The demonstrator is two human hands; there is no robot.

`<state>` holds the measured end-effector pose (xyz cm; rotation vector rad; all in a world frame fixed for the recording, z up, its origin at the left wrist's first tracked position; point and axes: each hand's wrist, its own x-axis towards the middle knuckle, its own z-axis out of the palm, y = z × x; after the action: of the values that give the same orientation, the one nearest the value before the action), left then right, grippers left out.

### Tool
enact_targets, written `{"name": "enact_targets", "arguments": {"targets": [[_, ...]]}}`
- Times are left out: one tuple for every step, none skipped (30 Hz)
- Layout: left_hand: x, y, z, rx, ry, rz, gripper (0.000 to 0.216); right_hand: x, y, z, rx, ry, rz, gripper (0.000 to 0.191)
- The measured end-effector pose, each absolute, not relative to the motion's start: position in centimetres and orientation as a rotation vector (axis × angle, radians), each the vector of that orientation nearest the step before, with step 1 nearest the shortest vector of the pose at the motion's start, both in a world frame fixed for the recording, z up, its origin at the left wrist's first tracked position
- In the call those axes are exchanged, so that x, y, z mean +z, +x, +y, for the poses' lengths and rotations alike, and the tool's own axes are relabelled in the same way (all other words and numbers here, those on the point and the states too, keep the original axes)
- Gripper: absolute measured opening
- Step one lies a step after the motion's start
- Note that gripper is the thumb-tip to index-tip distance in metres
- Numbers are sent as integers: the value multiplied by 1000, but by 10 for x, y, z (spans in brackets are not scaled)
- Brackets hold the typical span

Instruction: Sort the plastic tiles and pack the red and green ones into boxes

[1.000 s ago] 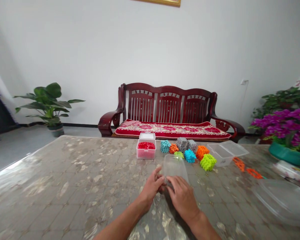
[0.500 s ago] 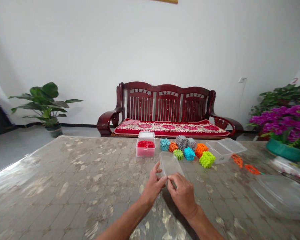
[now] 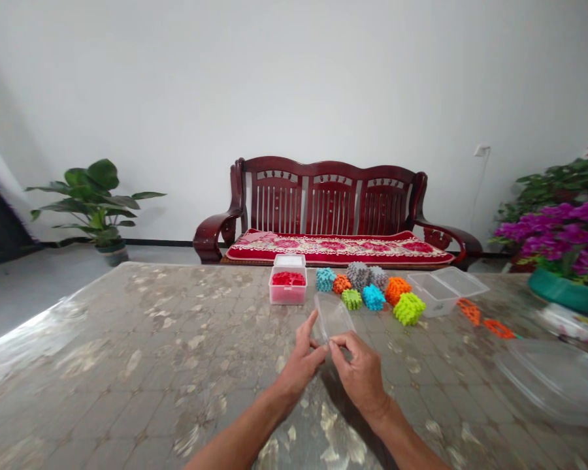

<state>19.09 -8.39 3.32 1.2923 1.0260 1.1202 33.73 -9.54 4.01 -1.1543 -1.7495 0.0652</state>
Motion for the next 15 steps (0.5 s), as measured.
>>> {"name": "enact_targets", "arguments": {"targets": [[35, 190, -85, 1097, 1278, 1012, 76, 41, 337, -96, 69, -1151, -1753, 15], [36, 189, -85, 1081, 1267, 1004, 76, 41, 337, -96, 76, -1149, -1754, 15], [37, 189, -86, 1074, 1263, 1006, 77, 41, 336, -97, 82, -1147, -1755, 15], [38, 188, -86, 1077, 1264, 1016, 77, 40, 336, -97, 87, -1145, -1756, 15], [39, 188, -87, 1083, 1269, 1031, 78, 40, 336, -97, 90, -1143, -1757, 15], [39, 188, -87, 1091, 1274, 1045, 79, 39, 336, -97, 89, -1140, -1758, 15], [39, 188, -87, 1096, 1277, 1056, 79, 38, 336, -97, 84, -1138, -1760, 14], [39, 189, -87, 1101, 1279, 1065, 79, 37, 336, -97, 75, -1133, -1763, 14], [38, 190, -87, 1106, 1281, 1073, 79, 37, 336, -96, 66, -1128, -1767, 14], [37, 191, -87, 1117, 1285, 1083, 79, 37, 336, -96, 56, -1121, -1772, 14], [36, 192, -86, 1132, 1292, 1096, 79, 37, 335, -96, 45, -1114, -1778, 14], [34, 193, -85, 1148, 1300, 1109, 79, 38, 335, -96, 38, -1106, -1784, 15], [32, 193, -84, 1161, 1301, 1122, 80, 39, 334, -97, 36, -1100, -1787, 15], [29, 193, -83, 1169, 1294, 1134, 82, 41, 333, -97, 40, -1096, -1785, 15], [26, 193, -82, 1176, 1282, 1143, 83, 43, 332, -98, 48, -1093, -1778, 16]]}}
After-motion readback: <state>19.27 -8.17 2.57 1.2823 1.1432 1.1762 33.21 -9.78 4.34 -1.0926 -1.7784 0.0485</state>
